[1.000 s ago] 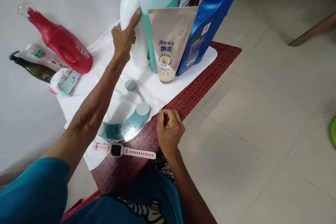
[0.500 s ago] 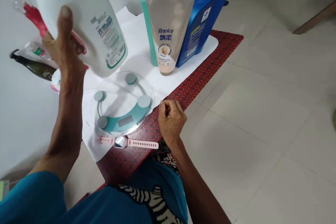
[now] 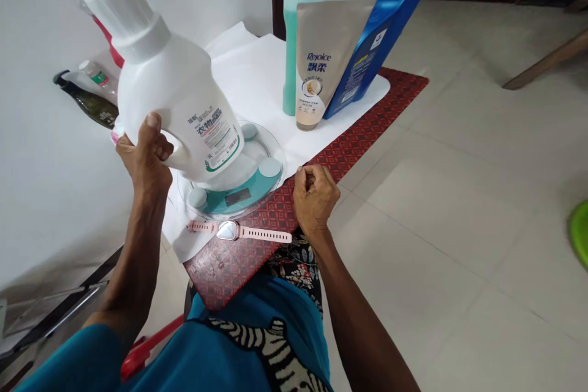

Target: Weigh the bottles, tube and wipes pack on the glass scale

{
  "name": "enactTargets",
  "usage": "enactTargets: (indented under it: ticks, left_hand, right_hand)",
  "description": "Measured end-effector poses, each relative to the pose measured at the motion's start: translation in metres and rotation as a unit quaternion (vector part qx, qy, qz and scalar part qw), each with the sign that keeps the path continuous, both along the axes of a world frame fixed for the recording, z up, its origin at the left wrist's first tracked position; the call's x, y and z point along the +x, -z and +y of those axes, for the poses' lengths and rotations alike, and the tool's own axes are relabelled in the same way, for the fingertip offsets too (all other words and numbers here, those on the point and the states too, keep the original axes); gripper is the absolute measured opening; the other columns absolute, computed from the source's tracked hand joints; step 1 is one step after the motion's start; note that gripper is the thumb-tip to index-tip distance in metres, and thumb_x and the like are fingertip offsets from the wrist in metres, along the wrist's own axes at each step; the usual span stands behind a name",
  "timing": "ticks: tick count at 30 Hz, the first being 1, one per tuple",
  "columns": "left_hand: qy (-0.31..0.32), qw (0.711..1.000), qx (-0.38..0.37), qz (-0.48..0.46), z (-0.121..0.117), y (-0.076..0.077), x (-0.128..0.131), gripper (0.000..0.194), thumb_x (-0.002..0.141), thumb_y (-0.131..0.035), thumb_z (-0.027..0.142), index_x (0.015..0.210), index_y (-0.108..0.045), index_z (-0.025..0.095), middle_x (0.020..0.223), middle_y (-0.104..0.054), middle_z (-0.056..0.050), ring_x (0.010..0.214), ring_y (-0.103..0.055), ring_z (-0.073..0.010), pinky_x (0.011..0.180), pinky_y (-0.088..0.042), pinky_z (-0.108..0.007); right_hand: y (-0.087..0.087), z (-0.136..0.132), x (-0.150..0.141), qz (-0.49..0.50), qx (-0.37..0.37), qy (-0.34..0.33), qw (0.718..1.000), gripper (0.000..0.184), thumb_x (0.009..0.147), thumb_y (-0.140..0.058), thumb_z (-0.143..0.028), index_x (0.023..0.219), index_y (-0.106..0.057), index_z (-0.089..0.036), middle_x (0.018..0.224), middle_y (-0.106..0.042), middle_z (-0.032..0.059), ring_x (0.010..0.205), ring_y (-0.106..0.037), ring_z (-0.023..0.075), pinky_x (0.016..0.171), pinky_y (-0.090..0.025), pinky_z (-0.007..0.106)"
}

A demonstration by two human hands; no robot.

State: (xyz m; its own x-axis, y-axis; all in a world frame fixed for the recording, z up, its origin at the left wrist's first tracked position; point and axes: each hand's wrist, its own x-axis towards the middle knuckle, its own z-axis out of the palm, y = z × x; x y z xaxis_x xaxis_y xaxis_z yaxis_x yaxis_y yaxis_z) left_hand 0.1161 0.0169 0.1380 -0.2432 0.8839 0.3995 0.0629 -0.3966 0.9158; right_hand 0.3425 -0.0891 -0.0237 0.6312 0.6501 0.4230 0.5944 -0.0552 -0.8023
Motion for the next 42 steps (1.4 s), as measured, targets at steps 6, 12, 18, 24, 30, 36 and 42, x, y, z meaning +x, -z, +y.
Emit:
enactTargets:
  ticks: [6,12,18,24,30,36,42]
  left_hand:
    - [0.052,0.998,-0.008,0.045,0.001,0.0,-0.004,0.059,0.078,-0.088,0.068,0.072,-0.047,0.025,0.062,-0.036,0.003,0.053,-0.043,-0.0135,0.049,-0.029,-0.033]
    - [0.099,0.985,0.019,0.143,-0.011,-0.003,-0.036,0.054,0.084,-0.084,0.075,0.083,-0.065,0.024,0.079,-0.063,-0.004,0.084,-0.067,-0.024,0.076,-0.053,-0.043]
    - [-0.014,0.997,0.01,0.069,-0.037,0.03,-0.076,0.043,0.097,-0.076,0.067,0.094,-0.068,0.025,0.09,-0.069,-0.005,0.086,-0.067,-0.0212,0.084,-0.056,-0.04]
    - [-0.095,0.989,-0.085,0.077,-0.068,0.071,-0.111,0.041,0.096,-0.077,0.061,0.094,-0.068,0.022,0.088,-0.071,-0.004,0.076,-0.069,-0.0176,0.076,-0.059,-0.033]
    - [-0.121,0.982,-0.098,0.103,-0.081,0.083,-0.124,0.036,0.095,-0.08,0.056,0.094,-0.069,0.021,0.084,-0.071,-0.002,0.073,-0.069,-0.0163,0.076,-0.058,-0.032]
    - [-0.109,0.987,-0.046,0.113,-0.068,0.084,-0.099,0.035,0.1,-0.075,0.055,0.089,-0.073,0.022,0.084,-0.07,-0.003,0.074,-0.067,-0.0175,0.072,-0.057,-0.036]
    - [-0.043,0.994,-0.006,0.099,-0.05,0.062,-0.061,0.04,0.099,-0.075,0.064,0.105,-0.074,0.024,0.095,-0.071,-0.006,0.089,-0.069,-0.0226,0.083,-0.058,-0.043]
  right_hand:
    - [-0.002,0.0,0.0,0.002,-0.019,-0.005,1.0,0.024,0.097,-0.057,-0.041,0.079,-0.056,-0.025,0.078,-0.067,0.003,0.068,-0.059,0.0197,0.071,-0.048,0.036]
    - [-0.024,-0.004,0.005,0.073,-0.049,-0.037,0.995,0.027,0.095,-0.062,-0.047,0.08,-0.062,-0.024,0.072,-0.066,0.0,0.063,-0.061,0.0184,0.067,-0.05,0.035]
    - [-0.039,0.029,0.016,-0.002,-0.026,-0.05,0.998,0.03,0.1,-0.059,-0.045,0.078,-0.059,-0.025,0.075,-0.067,0.0005,0.066,-0.059,0.0161,0.069,-0.05,0.034]
    - [-0.019,0.083,0.022,0.017,-0.032,-0.09,0.995,0.028,0.101,-0.062,-0.038,0.077,-0.059,-0.025,0.072,-0.066,-0.0012,0.064,-0.061,0.0161,0.073,-0.053,0.035]
    - [-0.01,0.094,0.021,0.116,-0.043,-0.097,0.988,0.026,0.098,-0.064,-0.034,0.075,-0.064,-0.023,0.069,-0.064,-0.0016,0.059,-0.059,0.0141,0.061,-0.05,0.03]
    - [-0.009,0.093,0.024,0.1,-0.051,-0.101,0.989,0.026,0.099,-0.064,-0.033,0.075,-0.062,-0.023,0.068,-0.065,-0.0024,0.059,-0.059,0.0127,0.061,-0.048,0.029]
    - [-0.007,0.094,0.025,0.093,-0.047,-0.097,0.99,0.027,0.1,-0.063,-0.031,0.074,-0.061,-0.023,0.071,-0.066,-0.0009,0.062,-0.059,0.0134,0.065,-0.049,0.031]
